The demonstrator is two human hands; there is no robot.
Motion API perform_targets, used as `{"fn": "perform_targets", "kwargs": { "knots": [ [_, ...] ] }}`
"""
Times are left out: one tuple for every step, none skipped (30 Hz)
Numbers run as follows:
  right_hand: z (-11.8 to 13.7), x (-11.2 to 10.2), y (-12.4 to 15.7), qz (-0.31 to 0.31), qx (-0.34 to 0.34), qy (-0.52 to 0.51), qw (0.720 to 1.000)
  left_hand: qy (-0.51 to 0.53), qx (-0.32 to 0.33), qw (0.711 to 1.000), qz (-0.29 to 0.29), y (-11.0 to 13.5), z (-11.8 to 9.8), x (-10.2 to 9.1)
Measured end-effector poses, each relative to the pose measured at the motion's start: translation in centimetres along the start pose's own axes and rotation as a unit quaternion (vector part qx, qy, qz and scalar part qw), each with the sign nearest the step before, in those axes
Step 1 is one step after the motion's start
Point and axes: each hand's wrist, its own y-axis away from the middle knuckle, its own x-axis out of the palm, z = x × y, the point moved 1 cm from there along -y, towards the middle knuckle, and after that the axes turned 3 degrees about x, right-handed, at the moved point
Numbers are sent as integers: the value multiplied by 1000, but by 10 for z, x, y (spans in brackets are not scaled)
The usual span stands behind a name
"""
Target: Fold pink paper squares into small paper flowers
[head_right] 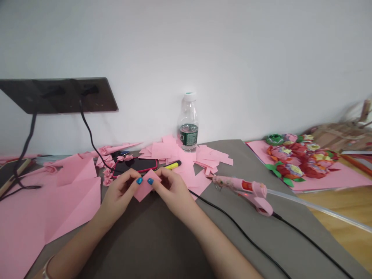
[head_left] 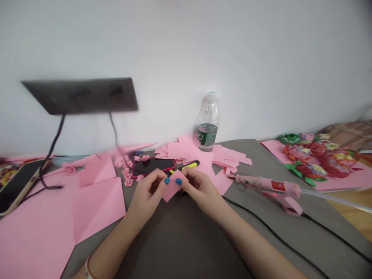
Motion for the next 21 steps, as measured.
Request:
{"fn": "perform_targets", "kwargs": {
  "knots": [
    [1, 1, 1, 6, 2, 15, 1000, 5, 6, 1000, -8, 0, 0, 0],
    [2, 1, 1, 11, 7, 27, 1000, 9, 9, 1000, -14, 0, 0, -1],
    [3, 1, 2, 17, 11, 31, 999, 12, 8, 1000, -20, 0, 0, -1],
    [3, 2, 2, 23, 13, 25, 999, 14, 2, 1000, -23, 0, 0, -1],
    [3, 2, 2, 29, 14, 10, 999, 17, -9, 1000, -23, 0, 0, -1],
    [3, 1, 1, 33, 16, -7, 999, 21, -22, 999, -23, 1, 0, -1],
    [2, 1, 1, 33, 20, -24, 999, 24, -35, 999, -19, 1, 1, -1],
    [0, 0, 0, 30, 27, -38, 998, 24, -46, 999, -15, 2, 1, -1],
    [-1, 0, -1, 24, 35, -47, 998, 20, -52, 998, -12, 2, 2, -1],
    [-3, -1, -2, 16, 43, -52, 998, 11, -53, 998, -14, 3, 2, -1],
    [-4, -2, -2, 8, 49, -54, 997, 0, -47, 999, -23, 3, 2, -1],
    [-6, -3, -3, 1, 52, -55, 997, -9, -36, 999, -36, 3, 1, -1],
    [-6, -3, -4, -6, 53, -54, 997, -15, -22, 998, -49, 3, 1, -1],
    [-7, -3, -4, -11, 51, -51, 997, -20, -6, 998, -56, 3, 0, -1],
    [-7, -3, -4, -16, 48, -47, 998, -24, 12, 998, -51, 3, -1, 0],
    [-7, -2, -4, -18, 42, -42, 998, -31, 31, 998, -35, 3, -2, 1],
    [-6, -1, -3, -20, 36, -38, 998, -44, 48, 998, -13, 3, -3, 2],
    [-6, -1, -3, -21, 30, -34, 999, -60, 60, 996, 8, 3, -5, 3],
    [-5, 0, -3, -20, 26, -31, 999, -74, 66, 995, 22, 3, -6, 4],
    [-4, 1, -2, -18, 24, -30, 999, -82, 62, 994, 29, 3, -7, 4],
    [-4, 1, -2, -12, 25, -32, 999, -77, 47, 996, 28, 3, -7, 5]
  ]
}}
